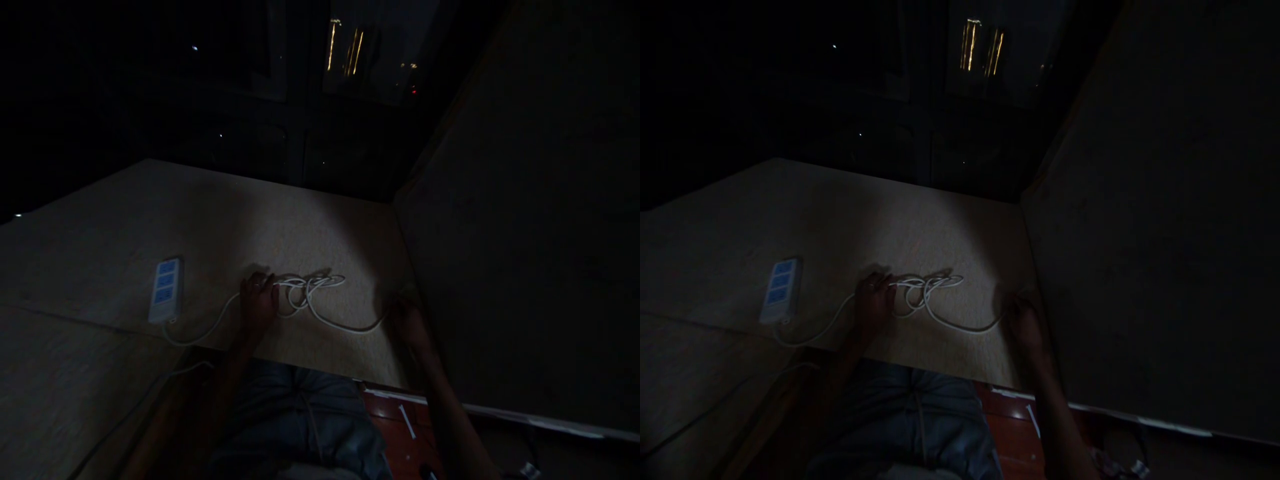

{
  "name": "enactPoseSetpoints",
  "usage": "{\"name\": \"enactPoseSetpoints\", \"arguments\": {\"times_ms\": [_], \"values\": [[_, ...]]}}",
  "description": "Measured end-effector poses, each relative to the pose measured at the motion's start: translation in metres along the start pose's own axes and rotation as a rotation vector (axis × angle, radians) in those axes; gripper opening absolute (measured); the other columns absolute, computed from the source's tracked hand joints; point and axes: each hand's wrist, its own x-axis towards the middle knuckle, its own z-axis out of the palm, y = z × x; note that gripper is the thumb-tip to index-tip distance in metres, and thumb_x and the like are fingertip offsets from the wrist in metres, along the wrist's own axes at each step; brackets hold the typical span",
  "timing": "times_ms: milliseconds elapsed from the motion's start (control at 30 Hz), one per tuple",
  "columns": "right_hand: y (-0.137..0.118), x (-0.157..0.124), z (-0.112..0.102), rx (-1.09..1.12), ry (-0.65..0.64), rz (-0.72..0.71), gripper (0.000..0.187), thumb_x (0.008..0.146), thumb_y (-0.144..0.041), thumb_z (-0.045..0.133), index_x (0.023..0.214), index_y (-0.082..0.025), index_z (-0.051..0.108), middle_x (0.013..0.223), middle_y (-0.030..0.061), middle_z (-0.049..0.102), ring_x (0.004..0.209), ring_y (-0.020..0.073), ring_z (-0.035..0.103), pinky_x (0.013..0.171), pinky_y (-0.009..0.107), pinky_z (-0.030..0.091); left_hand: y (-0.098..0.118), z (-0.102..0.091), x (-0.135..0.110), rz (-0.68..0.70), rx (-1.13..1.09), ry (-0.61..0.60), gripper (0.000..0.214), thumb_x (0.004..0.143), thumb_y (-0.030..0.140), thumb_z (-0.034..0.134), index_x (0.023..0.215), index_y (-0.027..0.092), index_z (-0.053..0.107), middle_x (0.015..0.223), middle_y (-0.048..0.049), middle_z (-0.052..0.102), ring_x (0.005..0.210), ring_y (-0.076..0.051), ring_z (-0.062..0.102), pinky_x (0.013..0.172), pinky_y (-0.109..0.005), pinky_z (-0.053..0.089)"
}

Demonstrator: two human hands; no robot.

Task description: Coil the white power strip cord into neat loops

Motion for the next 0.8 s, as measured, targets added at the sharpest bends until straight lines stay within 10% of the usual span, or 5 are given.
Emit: {"name": "enactPoseSetpoints", "arguments": {"times_ms": [200, 367, 800], "values": [[-0.023, -0.011, -0.009, -0.033, -0.26, -0.056, 0.033, 0.087, -0.042, 0.052, 0.092, -0.022, 0.077, 0.099, 0.0124, 0.074, 0.09, 0.0302, 0.07, 0.074, 0.033, 0.05, 0.039, -0.013, -0.019, 0.085, -0.231, 0.023, 0.037, 0.095, 0.025, 0.042, 0.121, 0.015, 0.067, 0.122, -0.0145, 0.063, 0.118, -0.028, 0.054, 0.105, -0.045, 0.04], [-0.058, -0.019, -0.009, 0.247, -0.551, -0.188, 0.026, 0.082, -0.043, 0.065, 0.08, -0.02, 0.078, 0.076, 0.0039, 0.073, 0.068, 0.0235, 0.066, 0.064, 0.03, 0.05, 0.069, -0.013, -0.035, -0.029, -0.449, -0.192, 0.034, 0.095, 0.039, 0.049, 0.115, 0.017, 0.066, 0.103, -0.0112, 0.069, 0.097, -0.024, 0.064, 0.087, -0.036, 0.049], [-0.13, 0.055, 0.056, 0.022, -0.178, -0.48, 0.035, 0.082, -0.016, 0.058, 0.114, -0.016, 0.07, 0.119, 0.0141, 0.065, 0.113, 0.0249, 0.059, 0.103, 0.039, 0.044, 0.065, 0.015, -0.024, -0.379, -0.644, -0.306, 0.02, 0.081, 0.028, 0.062, 0.098, 0.021, 0.071, 0.085, -0.0044, 0.073, 0.078, -0.018, 0.067, 0.068, -0.026, 0.045]]}}
